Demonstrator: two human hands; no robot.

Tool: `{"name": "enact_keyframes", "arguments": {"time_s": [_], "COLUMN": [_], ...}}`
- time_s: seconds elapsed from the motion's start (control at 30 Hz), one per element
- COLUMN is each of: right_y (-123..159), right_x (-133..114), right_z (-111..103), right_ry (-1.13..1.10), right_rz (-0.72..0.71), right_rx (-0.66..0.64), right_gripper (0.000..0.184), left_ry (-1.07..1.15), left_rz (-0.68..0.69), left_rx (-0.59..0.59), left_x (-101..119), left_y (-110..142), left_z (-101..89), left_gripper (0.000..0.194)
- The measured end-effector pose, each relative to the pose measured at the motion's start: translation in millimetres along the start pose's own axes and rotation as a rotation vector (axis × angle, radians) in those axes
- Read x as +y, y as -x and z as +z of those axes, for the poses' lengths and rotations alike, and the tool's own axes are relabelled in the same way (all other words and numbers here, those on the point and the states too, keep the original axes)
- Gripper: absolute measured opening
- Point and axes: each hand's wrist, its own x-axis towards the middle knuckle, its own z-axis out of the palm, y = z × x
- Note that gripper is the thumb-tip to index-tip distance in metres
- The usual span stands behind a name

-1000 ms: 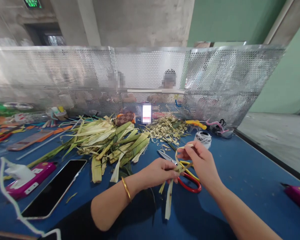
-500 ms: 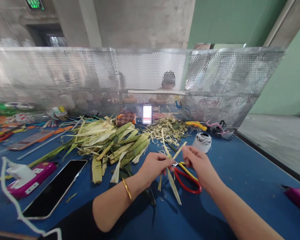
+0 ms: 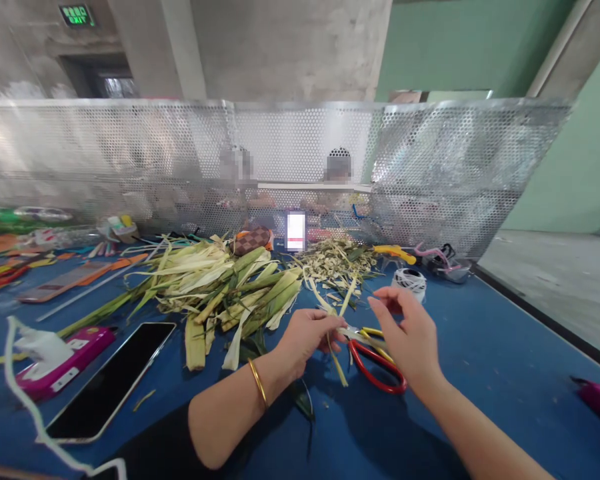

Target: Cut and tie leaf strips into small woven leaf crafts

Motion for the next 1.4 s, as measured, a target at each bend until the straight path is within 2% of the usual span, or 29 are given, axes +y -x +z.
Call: {"name": "enact_keyframes", "arguments": {"time_s": [0.07, 0.1, 0.13, 0.2, 0.3, 0.4, 0.53, 0.7, 0.9, 1.0, 1.07, 1.13, 1.2, 1.23, 1.33, 1.4], "right_y": [8, 12, 17, 25, 31, 30, 29, 34, 38, 37, 33, 25, 14, 9, -1, -1], "right_x": [-7, -10, -11, -10, -5, -3, -8, -18, -26, -25, -21, -15, -7, -4, 3, 3], "right_z": [-1, 1, 4, 15, 29, 34, 29, 26, 22, 17, 12, 7, 3, 2, 2, 4], "right_ry": [0.056, 0.061, 0.072, 0.140, 0.120, -0.016, -0.151, -0.229, -0.222, -0.136, -0.032, 0.123, 0.293, 0.356, 0.389, 0.376], "right_rz": [-0.235, -0.287, -0.290, -0.190, -0.044, 0.054, 0.167, 0.140, 0.010, -0.142, -0.292, -0.410, -0.450, -0.456, -0.472, -0.479], "right_rx": [-0.102, -0.206, -0.307, -0.448, -0.514, -0.503, -0.459, -0.526, -0.619, -0.647, -0.557, -0.346, -0.142, -0.120, -0.281, -0.385], "right_gripper": [0.024, 0.027, 0.030, 0.033, 0.035, 0.037, 0.033, 0.026, 0.029, 0.030, 0.028, 0.021, 0.020, 0.022, 0.019, 0.023], "left_ry": [0.131, 0.199, 0.260, 0.342, 0.367, 0.355, 0.317, 0.337, 0.333, 0.333, 0.320, 0.307, 0.297, 0.294, 0.268, 0.218], "left_rz": [-0.014, -0.018, -0.017, -0.011, -0.001, 0.013, 0.037, 0.025, -0.011, -0.010, -0.006, 0.010, 0.029, 0.032, 0.018, 0.028], "left_rx": [0.040, 0.060, 0.081, 0.119, 0.106, 0.002, -0.164, -0.136, -0.074, -0.057, -0.055, -0.074, -0.106, -0.116, -0.122, -0.102], "left_x": [-1, -1, -2, -3, -5, -3, 3, 4, 5, 5, 6, 6, 7, 8, 10, 9], "left_y": [-2, -3, -4, -5, -4, -4, -5, -5, 0, -1, -2, -3, -3, -2, -1, -1], "left_z": [-1.2, -1.2, -0.8, 1.1, 3.5, 2.0, -4.4, -7.9, -3.4, -3.0, -4.6, -6.9, -8.9, -9.5, -9.5, -8.3], "left_gripper": [0.014, 0.013, 0.012, 0.012, 0.016, 0.021, 0.026, 0.023, 0.018, 0.020, 0.022, 0.024, 0.024, 0.023, 0.020, 0.021]}}
